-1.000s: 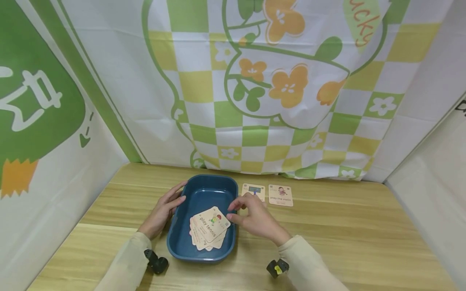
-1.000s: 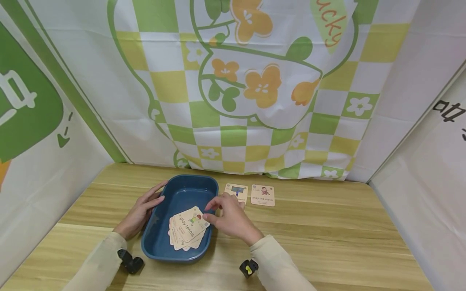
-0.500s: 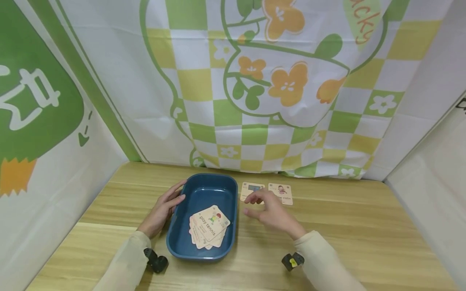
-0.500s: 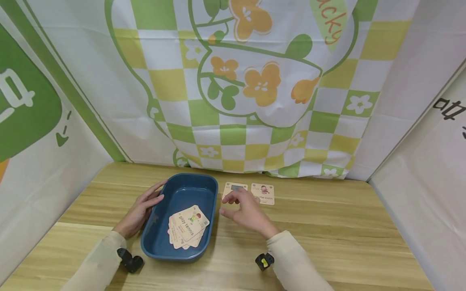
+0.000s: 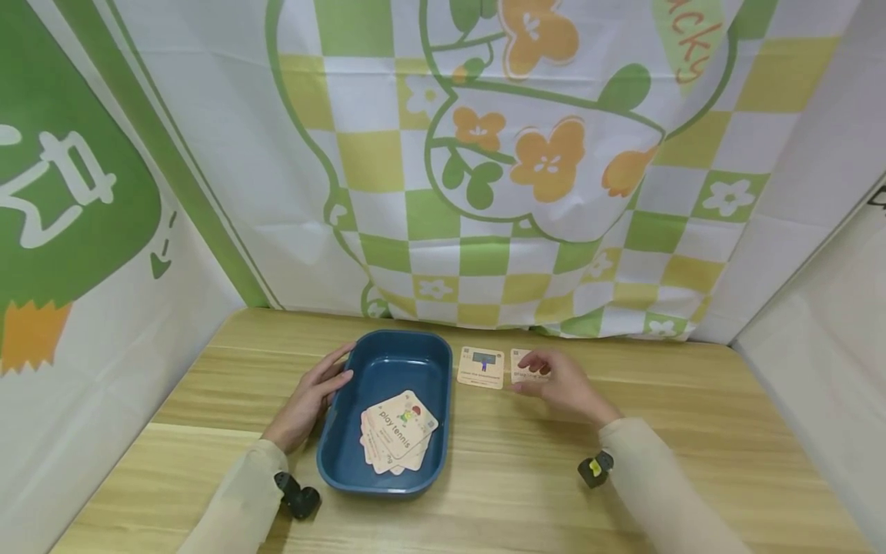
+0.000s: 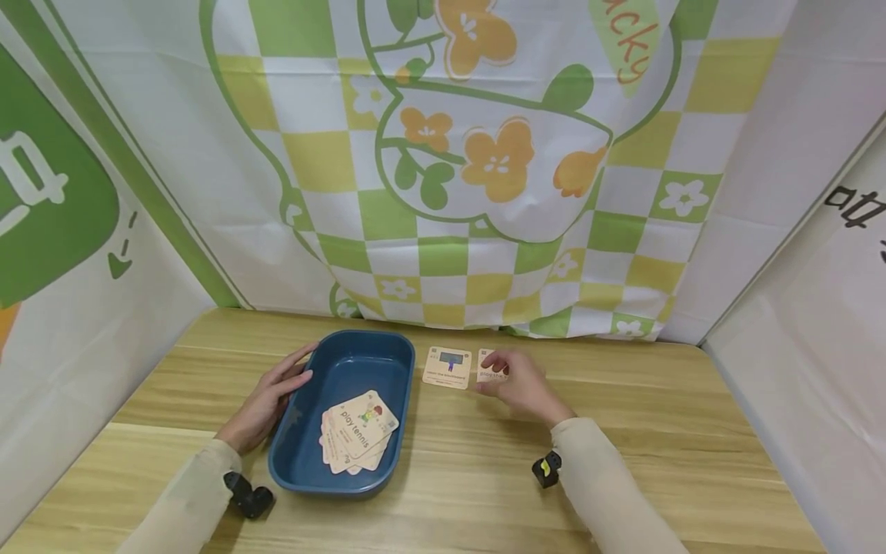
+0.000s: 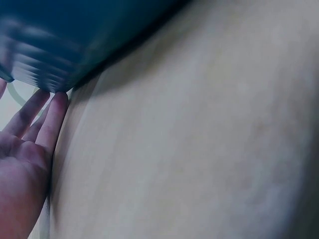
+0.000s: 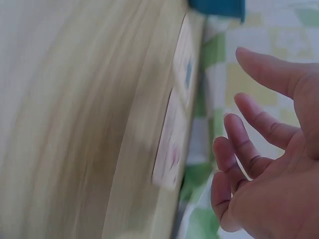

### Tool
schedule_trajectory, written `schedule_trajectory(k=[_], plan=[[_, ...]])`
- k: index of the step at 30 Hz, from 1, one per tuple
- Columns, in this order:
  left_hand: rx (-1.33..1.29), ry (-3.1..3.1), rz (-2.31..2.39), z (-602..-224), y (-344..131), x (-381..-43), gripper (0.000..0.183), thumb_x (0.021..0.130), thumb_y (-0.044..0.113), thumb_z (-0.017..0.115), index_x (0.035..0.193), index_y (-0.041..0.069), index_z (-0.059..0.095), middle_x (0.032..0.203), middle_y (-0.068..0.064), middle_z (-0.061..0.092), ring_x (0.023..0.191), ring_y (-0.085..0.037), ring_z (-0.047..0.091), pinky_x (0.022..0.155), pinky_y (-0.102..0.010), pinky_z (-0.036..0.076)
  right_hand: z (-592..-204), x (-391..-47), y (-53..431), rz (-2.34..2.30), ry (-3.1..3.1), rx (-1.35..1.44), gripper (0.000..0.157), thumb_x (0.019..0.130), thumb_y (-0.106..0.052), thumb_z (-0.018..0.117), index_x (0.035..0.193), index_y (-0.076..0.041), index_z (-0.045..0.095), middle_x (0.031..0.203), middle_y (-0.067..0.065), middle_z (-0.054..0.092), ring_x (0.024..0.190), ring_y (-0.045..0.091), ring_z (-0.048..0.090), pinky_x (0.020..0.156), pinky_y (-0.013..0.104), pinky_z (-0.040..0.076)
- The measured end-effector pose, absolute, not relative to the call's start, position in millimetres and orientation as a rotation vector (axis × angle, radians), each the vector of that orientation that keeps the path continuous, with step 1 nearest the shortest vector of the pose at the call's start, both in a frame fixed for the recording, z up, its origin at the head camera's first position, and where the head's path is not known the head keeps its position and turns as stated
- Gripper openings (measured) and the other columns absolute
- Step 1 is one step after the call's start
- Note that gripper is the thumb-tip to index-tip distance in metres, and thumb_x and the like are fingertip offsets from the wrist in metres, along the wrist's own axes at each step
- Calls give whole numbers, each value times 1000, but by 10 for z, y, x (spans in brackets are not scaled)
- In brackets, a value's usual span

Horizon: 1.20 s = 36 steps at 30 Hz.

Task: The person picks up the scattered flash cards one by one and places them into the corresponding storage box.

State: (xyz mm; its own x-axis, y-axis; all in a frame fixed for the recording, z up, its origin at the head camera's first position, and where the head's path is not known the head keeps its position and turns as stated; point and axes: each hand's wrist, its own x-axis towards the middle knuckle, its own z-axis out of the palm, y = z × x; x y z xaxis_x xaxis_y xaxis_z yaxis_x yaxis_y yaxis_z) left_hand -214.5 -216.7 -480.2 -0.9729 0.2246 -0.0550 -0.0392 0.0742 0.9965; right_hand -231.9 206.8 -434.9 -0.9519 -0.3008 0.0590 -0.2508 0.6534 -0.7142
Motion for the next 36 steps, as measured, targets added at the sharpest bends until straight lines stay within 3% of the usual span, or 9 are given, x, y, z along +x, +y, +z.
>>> schedule_trajectory(k=[9,17,21,24,26,36], plan=[[177,2147,2005,-4815,-2165,-2150,60,106,30,54,161,20,31,164,-21,23,142,-39,38,96,-22,46,-4482,-2581,2329,-1064,2831,-418,50,83,-20,86,121,5,65,110,17,65,100,32,59,90,48,47],[201,2132,2014,-4816,-2166,-2147,60,106,29,54,161,20,31,164,-22,22,142,-41,38,95,-23,47,-4513,-2682,2400,-871,2864,-397,76,77,-26,90,134,11,56,99,17,59,89,28,53,79,43,46],[208,2115,2029,-4814,-2165,-2150,60,107,29,54,161,19,31,163,-23,23,140,-42,41,93,-24,49,-4505,-2689,2405,-774,2893,-381,84,75,-32,91,137,11,53,113,24,60,107,41,53,93,56,44],[212,2113,2035,-4810,-2164,-2149,60,107,28,54,161,19,31,163,-23,22,140,-42,40,93,-24,49,-4491,-2676,2401,-734,2895,-336,85,75,-36,91,137,8,53,129,27,55,124,49,45,101,68,33],[210,2118,2033,-4806,-2164,-2148,60,107,28,53,161,19,31,164,-23,21,141,-41,39,94,-23,49,-4475,-2663,2395,-720,2892,-305,84,74,-37,91,136,6,54,131,28,53,126,51,42,101,72,29],[198,2128,2024,-4803,-2171,-2145,60,106,29,54,161,19,31,164,-22,22,142,-40,38,95,-22,47,-4502,-2664,2420,-685,2889,-145,78,68,-45,94,119,4,59,121,24,55,115,44,46,95,64,33]])
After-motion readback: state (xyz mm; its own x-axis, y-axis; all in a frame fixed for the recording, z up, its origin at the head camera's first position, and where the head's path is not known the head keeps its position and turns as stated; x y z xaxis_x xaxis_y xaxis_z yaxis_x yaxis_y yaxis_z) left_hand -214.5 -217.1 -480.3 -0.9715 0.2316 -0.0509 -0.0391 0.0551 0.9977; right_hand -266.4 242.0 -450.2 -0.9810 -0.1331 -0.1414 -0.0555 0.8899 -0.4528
